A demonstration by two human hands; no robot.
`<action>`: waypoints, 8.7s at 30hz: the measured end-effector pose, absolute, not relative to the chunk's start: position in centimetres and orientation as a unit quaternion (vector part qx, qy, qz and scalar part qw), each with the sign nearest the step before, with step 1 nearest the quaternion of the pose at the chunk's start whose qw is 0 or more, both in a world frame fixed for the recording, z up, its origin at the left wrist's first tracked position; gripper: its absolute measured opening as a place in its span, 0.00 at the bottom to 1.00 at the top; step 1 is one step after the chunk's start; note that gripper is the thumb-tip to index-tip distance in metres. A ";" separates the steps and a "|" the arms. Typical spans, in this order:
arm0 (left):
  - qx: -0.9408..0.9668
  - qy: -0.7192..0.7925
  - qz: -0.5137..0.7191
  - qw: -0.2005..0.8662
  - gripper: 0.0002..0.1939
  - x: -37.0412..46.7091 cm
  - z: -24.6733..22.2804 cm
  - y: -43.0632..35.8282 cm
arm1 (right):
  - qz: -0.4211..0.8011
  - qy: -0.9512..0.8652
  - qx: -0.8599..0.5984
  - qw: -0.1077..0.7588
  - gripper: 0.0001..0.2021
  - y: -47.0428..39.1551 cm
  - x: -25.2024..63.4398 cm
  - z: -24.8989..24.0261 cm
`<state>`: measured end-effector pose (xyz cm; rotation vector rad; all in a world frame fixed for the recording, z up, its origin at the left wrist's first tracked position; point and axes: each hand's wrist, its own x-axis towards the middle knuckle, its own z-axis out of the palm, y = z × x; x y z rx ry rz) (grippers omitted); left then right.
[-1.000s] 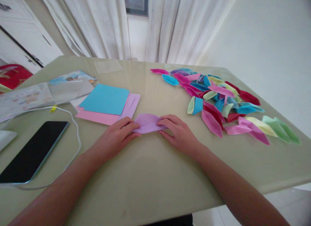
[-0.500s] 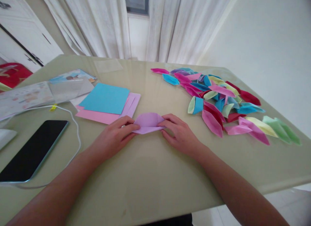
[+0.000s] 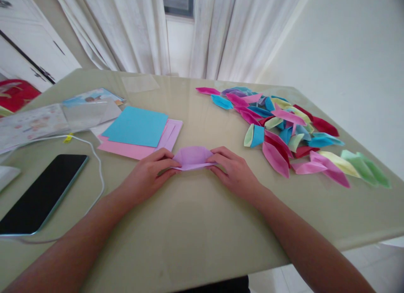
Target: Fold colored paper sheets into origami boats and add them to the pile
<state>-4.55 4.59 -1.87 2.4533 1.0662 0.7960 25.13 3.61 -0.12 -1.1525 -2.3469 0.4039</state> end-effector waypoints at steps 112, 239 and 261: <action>0.812 0.439 0.301 0.241 0.13 -4.8 -1.1 5.1 | 0.167 -0.834 -0.444 0.281 0.06 4.1 25.5 -0.1; 0.718 0.450 0.316 0.427 0.07 -3.0 -0.7 3.7 | 0.340 -0.800 -0.339 0.359 0.11 2.5 24.0 1.0; 0.657 0.455 0.282 0.530 0.13 -2.9 -0.4 3.2 | 0.451 -0.738 -0.340 0.370 0.07 2.5 24.3 1.7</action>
